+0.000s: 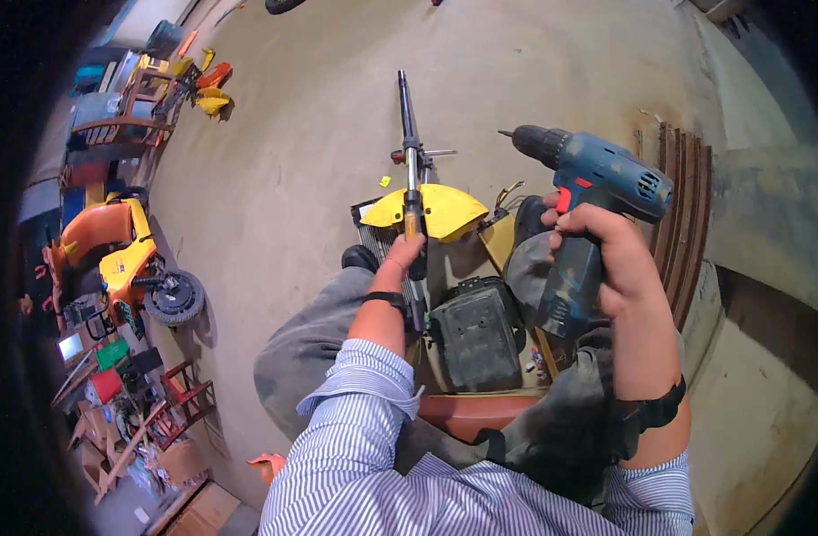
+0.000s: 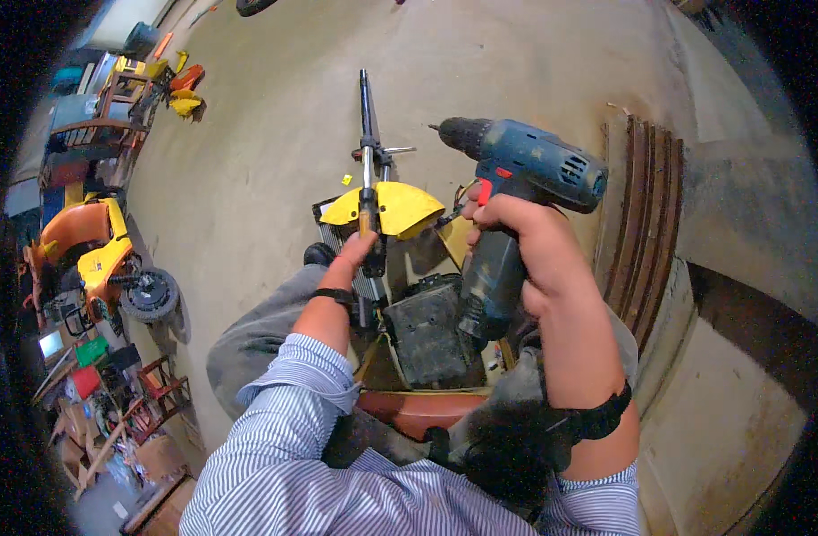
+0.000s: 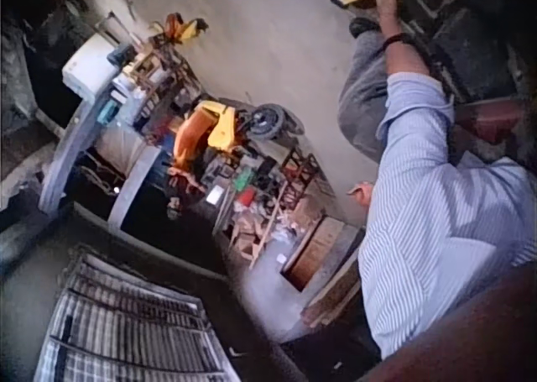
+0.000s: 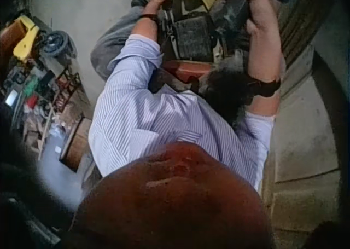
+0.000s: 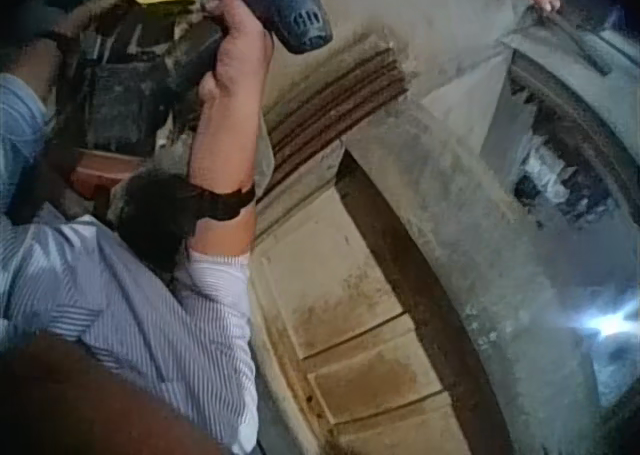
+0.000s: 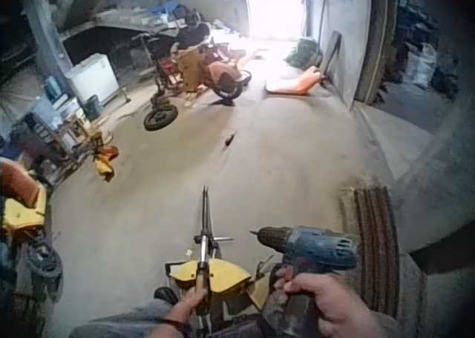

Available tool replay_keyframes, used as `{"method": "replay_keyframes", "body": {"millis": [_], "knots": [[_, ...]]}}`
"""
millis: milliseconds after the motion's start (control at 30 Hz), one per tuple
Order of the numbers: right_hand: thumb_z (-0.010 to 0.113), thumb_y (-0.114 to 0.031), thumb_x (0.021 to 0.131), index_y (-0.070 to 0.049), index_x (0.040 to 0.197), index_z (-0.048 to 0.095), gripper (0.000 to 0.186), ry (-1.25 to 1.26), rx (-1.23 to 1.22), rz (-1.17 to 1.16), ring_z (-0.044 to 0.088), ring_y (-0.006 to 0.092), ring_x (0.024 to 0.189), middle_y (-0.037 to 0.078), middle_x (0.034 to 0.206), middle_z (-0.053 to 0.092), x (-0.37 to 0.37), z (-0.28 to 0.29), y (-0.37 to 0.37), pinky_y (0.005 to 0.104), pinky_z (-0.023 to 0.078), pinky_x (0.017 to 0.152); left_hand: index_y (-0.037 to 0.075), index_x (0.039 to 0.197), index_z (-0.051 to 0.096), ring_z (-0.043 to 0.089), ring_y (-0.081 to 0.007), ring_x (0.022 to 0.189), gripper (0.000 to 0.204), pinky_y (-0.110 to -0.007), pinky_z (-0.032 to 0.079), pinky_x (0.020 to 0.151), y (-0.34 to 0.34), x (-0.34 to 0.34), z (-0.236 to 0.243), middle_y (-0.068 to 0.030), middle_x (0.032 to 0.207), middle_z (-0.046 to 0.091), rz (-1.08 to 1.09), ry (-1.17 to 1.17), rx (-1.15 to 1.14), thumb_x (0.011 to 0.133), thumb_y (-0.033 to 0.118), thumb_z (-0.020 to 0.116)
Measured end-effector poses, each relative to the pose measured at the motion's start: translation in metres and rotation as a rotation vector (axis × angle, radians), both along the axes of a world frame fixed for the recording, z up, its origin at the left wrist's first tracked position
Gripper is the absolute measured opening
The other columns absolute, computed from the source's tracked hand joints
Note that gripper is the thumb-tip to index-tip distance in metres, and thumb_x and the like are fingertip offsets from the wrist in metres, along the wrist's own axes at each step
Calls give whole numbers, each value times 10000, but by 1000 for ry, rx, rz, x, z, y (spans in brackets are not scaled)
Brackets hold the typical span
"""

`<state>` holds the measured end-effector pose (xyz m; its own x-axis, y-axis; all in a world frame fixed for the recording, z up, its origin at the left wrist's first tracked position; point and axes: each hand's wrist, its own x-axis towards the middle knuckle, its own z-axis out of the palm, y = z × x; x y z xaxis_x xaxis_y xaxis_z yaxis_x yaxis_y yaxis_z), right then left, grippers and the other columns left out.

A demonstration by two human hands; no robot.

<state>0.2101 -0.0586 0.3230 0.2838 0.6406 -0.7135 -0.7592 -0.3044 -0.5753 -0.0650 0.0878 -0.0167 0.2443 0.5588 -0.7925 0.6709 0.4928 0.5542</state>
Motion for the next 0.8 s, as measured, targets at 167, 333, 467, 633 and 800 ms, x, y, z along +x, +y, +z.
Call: {"method": "replay_keyframes", "body": {"millis": [167,333,467,633,800], "knots": [[563,-78,701,-13,950,565,258,46,34,41,558,135,638,45,796,582,-19,11,17,298,487,596,-48,1042,519,635,-277,767,493,-360,494,684,-4,-21,-13,-183,894,628,-67,319,286,723,302,654],[553,-66,709,-9,961,563,259,-14,-14,86,556,135,630,52,795,579,-29,7,26,292,484,589,-34,1105,471,536,-370,1056,524,-401,429,874,-24,-3,5,-250,1099,559,54,295,184,767,335,622],[562,-57,708,3,993,562,291,-39,-128,162,560,139,636,55,806,586,-32,-3,30,284,483,594,-9,1148,439,530,-375,1060,541,-420,417,887,-54,9,16,-246,1133,540,-51,369,158,775,337,624],[588,-56,697,13,1008,578,318,-122,-276,350,562,138,638,51,827,607,-49,-43,32,264,473,589,-8,1136,449,523,-389,1060,515,-415,410,902,-61,13,23,-245,1121,551,54,287,124,754,289,623],[597,-46,692,-11,932,590,242,-290,-324,570,560,132,643,45,781,601,-77,-100,37,271,462,574,6,1132,519,545,-364,1039,572,-405,428,893,-47,3,20,-230,1098,572,86,249,36,666,313,641]]}}
